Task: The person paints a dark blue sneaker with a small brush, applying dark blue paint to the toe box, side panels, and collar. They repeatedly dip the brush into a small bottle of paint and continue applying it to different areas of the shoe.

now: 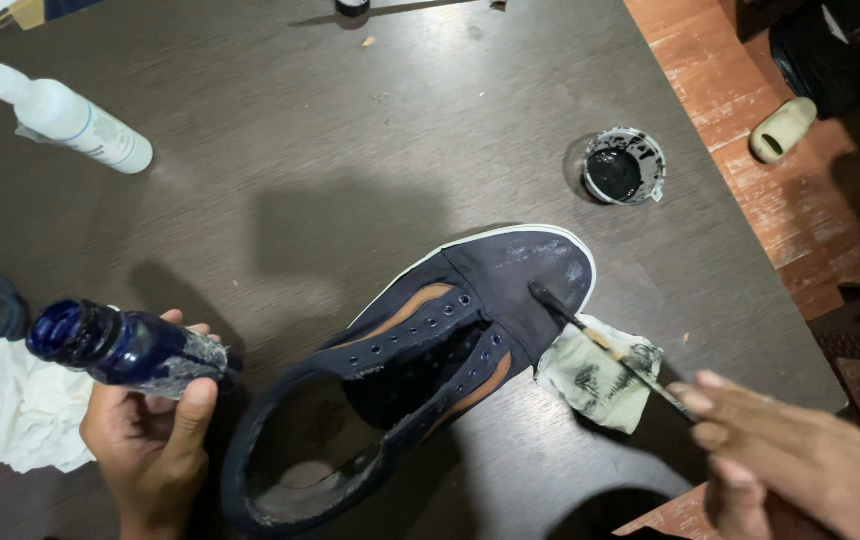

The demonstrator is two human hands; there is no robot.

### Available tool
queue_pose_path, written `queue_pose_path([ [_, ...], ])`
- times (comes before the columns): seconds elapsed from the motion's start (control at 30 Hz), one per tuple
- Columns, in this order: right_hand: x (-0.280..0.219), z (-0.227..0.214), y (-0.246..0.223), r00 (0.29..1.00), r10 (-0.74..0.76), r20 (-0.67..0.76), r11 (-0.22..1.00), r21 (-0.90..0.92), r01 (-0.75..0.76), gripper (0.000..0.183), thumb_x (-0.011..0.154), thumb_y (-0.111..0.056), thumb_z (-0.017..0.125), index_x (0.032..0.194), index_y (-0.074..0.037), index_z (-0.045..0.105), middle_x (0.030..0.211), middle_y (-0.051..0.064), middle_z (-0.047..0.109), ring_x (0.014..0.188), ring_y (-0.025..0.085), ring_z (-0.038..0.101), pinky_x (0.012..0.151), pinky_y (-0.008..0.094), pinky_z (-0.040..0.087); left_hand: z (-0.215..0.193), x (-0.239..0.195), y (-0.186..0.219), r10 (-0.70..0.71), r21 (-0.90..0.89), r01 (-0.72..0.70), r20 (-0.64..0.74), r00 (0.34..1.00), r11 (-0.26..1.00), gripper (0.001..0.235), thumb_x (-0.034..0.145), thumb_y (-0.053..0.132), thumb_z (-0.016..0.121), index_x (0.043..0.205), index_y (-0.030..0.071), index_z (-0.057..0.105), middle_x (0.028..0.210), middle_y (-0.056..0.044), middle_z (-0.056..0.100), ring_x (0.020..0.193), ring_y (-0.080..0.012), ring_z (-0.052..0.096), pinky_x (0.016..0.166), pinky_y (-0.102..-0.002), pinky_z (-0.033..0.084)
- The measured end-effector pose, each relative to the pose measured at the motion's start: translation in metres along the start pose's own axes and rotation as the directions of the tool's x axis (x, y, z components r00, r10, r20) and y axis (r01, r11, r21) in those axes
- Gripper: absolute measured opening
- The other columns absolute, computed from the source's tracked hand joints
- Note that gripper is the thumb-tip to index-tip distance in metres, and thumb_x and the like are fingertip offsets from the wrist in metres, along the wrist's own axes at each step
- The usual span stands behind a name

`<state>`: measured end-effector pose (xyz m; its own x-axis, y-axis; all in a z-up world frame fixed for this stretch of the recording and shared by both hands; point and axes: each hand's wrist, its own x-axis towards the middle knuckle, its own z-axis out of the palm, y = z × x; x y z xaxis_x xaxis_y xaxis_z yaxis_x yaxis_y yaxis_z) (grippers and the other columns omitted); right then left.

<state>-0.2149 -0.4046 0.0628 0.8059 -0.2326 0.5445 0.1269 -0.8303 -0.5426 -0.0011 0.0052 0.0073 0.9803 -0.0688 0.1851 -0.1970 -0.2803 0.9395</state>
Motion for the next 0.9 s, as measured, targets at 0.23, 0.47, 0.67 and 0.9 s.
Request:
queue_pose_path([
  [0.23, 0.021, 0.015, 0.024, 0.949, -0.242, 0.203, 0.967, 0.128, 0.219, 0.021, 0.097, -0.013, 0.055, 0.099, 0.002, 0.069, 0.101, 0.019, 0.078, 0.104, 0.034, 0.083, 0.102, 0.050, 0.071, 0.000, 0.002, 0.006, -0.005, -0.010, 0.005, 0.019, 1.000, 1.000, 0.056, 0.094, 0.013, 0.068, 0.141, -0.014, 0.054, 0.132, -0.028, 0.068, 0.115, -0.0325, 0.072, 0.103, -0.038, 0.059],
  [0.47, 0.002, -0.007, 0.077, 0.872, -0.190, 0.450, 0.981, 0.115, 0.154, 0.038, 0.101, -0.027, 0.047, 0.108, 0.004, 0.067, 0.127, 0.031, 0.072, 0.127, 0.040, 0.075, 0.118, 0.056, 0.060, -0.002, 0.001, -0.008, -0.033, -0.090, 0.034, 0.017, 0.999, 0.995, 0.059, 0.093, 0.009, 0.068, 0.144, -0.015, 0.051, 0.135, -0.029, 0.066, 0.116, -0.0320, 0.070, 0.106, -0.038, 0.057],
  [0.67, 0.013, 0.036, 0.030, 0.919, -0.377, 0.114, 0.918, 0.180, 0.354, 0.018, 0.099, -0.016, 0.058, 0.101, -0.002, 0.070, 0.101, 0.013, 0.079, 0.101, 0.030, 0.085, 0.095, 0.045, 0.075, 0.000, 0.003, 0.003, -0.005, -0.026, 0.006, 0.017, 1.000, 1.000, 0.058, 0.094, 0.012, 0.069, 0.143, -0.015, 0.053, 0.129, -0.030, 0.069, 0.114, -0.0324, 0.072, 0.103, -0.038, 0.059],
  [0.9, 0.014, 0.038, 0.028, 0.924, -0.343, 0.170, 0.935, 0.162, 0.317, 0.019, 0.100, -0.020, 0.056, 0.102, -0.006, 0.069, 0.104, 0.014, 0.079, 0.107, 0.029, 0.083, 0.093, 0.040, 0.074, -0.002, 0.002, -0.004, 0.001, -0.055, 0.001, 0.023, 1.000, 0.998, 0.056, 0.093, 0.012, 0.070, 0.139, -0.014, 0.053, 0.140, -0.029, 0.065, 0.122, -0.0334, 0.069, 0.110, -0.040, 0.057],
])
